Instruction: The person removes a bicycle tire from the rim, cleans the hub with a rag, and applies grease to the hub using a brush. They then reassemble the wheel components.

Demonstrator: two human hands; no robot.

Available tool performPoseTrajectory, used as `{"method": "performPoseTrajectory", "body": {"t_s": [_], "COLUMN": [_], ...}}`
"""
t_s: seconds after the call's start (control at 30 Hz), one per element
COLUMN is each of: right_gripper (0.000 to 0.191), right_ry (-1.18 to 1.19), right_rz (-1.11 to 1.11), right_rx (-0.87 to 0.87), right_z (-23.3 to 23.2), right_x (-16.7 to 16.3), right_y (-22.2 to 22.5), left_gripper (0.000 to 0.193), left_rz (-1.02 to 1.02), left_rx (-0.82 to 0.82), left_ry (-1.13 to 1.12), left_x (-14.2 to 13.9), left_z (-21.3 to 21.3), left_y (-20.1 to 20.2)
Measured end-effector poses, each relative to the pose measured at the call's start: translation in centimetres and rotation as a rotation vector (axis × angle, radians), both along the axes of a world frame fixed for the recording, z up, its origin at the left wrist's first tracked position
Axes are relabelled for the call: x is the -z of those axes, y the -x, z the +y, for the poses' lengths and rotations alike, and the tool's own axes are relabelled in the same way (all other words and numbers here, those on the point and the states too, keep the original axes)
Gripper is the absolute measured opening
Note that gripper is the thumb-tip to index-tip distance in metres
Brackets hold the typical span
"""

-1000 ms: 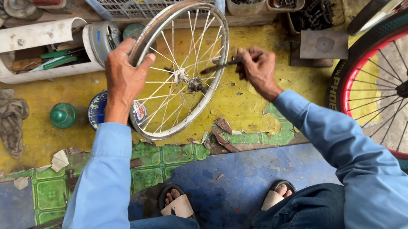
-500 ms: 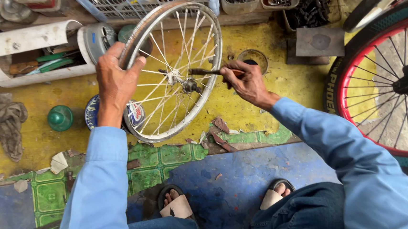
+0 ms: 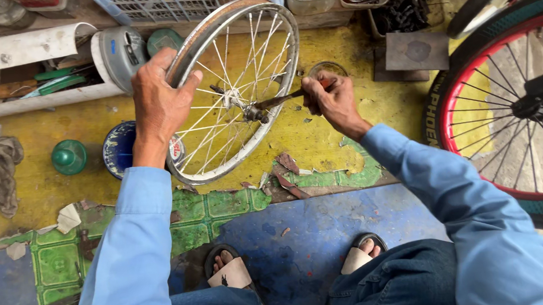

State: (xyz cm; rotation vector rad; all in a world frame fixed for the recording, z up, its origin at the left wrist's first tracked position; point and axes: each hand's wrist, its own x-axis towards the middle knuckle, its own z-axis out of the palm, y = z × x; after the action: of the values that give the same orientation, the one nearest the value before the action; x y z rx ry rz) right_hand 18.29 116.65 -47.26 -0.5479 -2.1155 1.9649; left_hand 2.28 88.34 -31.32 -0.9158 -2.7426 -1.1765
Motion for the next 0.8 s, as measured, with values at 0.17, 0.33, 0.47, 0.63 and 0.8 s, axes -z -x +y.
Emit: {"method": "performPoseTrajectory", "body": {"t_s": [0.17, 0.33, 0.47, 0.63, 0.8], "right_gripper": [0.027, 0.026, 0.024, 0.026, 0.022], "right_ry": [-0.275, -0.391, -0.573, -0.761, -0.781], "right_rz": [-0.038, -0.368, -0.198, -0.184, -0.103], "right_rx": [-0.05, 0.172, 0.02, -0.026, 0.001], "right_z": [3.5, 10.7, 9.8, 8.2, 8.4], "right_x": [0.8, 2.8, 6.8, 8.0, 6.8], "right_y": [-1.0, -1.6, -2.3, -3.3, -3.1], "left_gripper": [0.023, 0.024, 0.046, 0.097, 0.074], "left_rz": [-0.011, -0.009, -0.146, 0.304, -0.259], "left_rx": [-0.051, -0.129, -0.134, -0.086, -0.265], "left_ry": [0.014, -0.004, 0.054, -0.01, -0.053], "left_x": [-0.2, -0.2, -0.7, 2.5, 4.4], "left_z": [0.3, 1.0, 2.2, 0.5, -2.2], "left_y": [-0.1, -0.6, -0.8, -9.8, -13.1]}}
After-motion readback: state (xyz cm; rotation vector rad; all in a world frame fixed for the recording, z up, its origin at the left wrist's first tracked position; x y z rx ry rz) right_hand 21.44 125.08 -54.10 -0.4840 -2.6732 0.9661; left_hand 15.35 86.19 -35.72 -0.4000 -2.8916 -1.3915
